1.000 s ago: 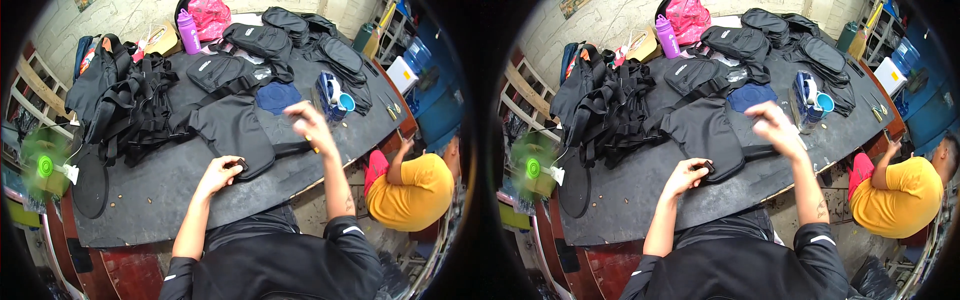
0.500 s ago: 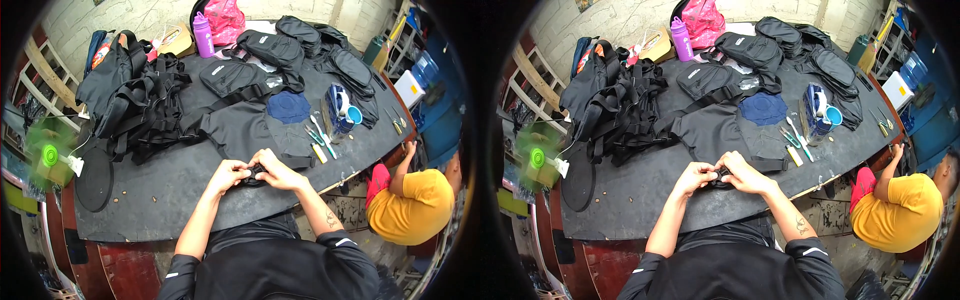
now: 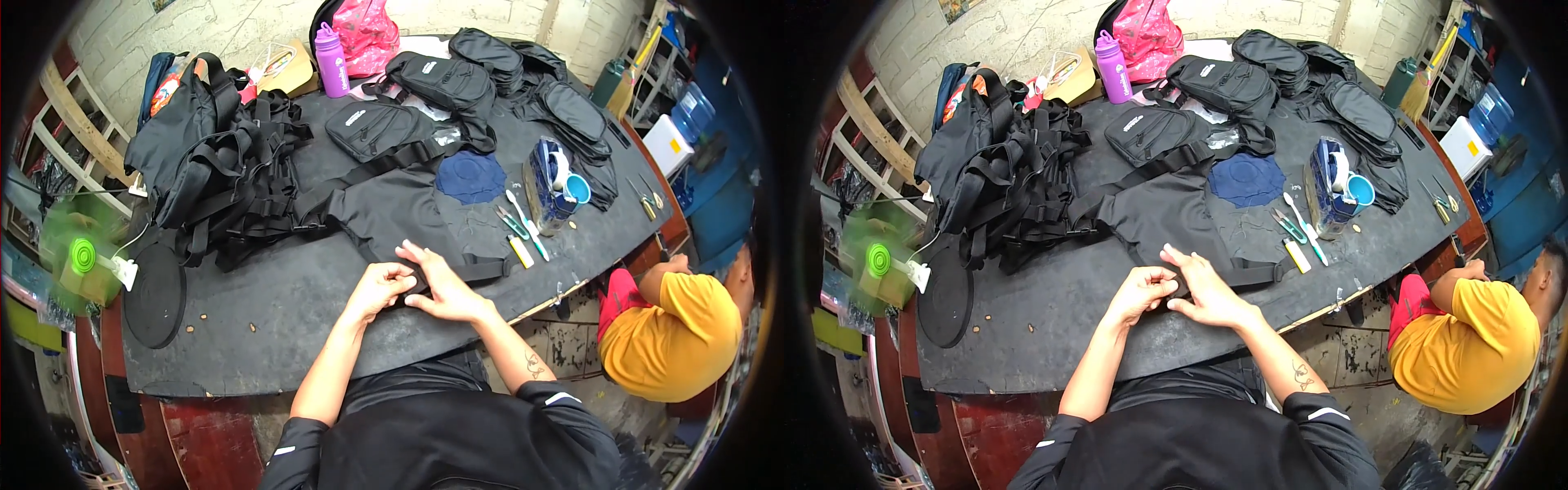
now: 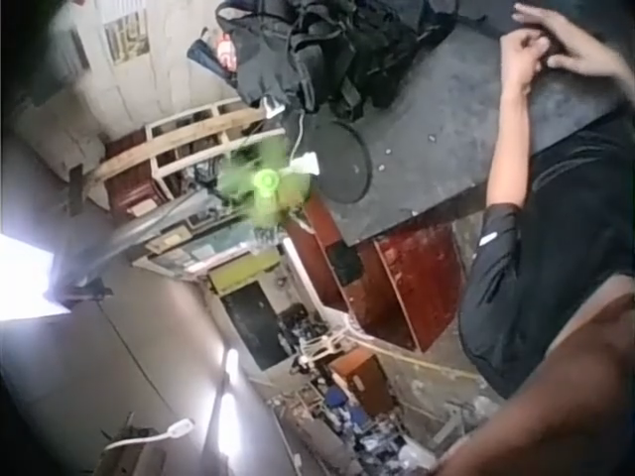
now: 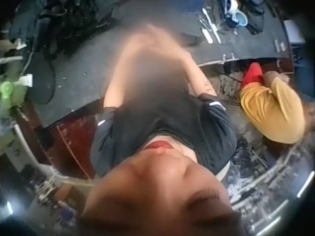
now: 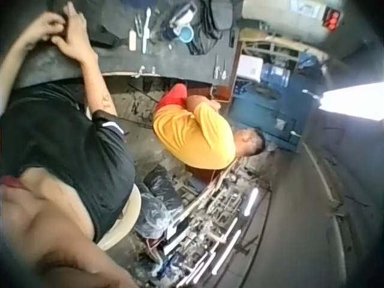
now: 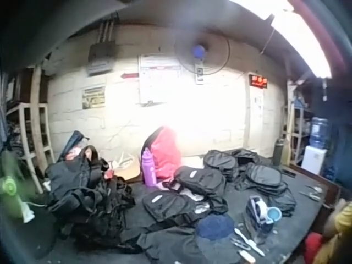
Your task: Inspecting finished black bags and using a lighter to burn off loose threads.
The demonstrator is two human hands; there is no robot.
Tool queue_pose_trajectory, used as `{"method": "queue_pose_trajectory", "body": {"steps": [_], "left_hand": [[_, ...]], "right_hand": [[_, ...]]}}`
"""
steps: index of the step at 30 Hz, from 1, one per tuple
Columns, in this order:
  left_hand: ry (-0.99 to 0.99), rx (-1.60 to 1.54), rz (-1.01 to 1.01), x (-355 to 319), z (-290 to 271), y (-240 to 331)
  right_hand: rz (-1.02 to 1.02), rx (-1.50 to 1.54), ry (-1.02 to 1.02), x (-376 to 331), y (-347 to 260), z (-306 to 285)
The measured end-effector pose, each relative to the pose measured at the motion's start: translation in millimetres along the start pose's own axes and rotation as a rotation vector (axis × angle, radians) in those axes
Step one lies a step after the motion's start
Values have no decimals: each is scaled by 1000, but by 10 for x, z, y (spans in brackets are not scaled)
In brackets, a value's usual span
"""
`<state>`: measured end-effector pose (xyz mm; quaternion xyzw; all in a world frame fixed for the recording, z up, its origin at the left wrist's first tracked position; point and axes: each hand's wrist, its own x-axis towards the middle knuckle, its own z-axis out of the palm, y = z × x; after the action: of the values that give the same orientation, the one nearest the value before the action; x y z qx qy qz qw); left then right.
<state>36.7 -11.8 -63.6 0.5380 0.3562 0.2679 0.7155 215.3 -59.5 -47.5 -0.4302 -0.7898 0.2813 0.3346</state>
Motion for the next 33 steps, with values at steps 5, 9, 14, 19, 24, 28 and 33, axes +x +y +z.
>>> {"method": "queue_pose_trajectory", "body": {"steps": [5, 9, 14, 19, 24, 28, 33], "left_hand": [[0, -200, -99, -17, -54, 176], [-49, 134, -48, -103, -118, 216], [-206, 193, 129, -223, -154, 314], [-113, -106, 229, -214, -169, 283], [277, 592, 150, -239, -504, -10], [465, 654, 546, -150, -200, 237], [75, 189, 284, 16, 529, 643]], "right_hand": [[95, -277, 64, -13, -149, -491], [147, -508, 369, -278, 39, -905], [358, -248, 894, -360, 155, -901], [373, 220, 985, -300, 331, -644], [381, 348, 875, -201, 174, -477], [360, 391, 791, -83, -10, -329], [345, 377, 652, -47, -119, -245]]}}
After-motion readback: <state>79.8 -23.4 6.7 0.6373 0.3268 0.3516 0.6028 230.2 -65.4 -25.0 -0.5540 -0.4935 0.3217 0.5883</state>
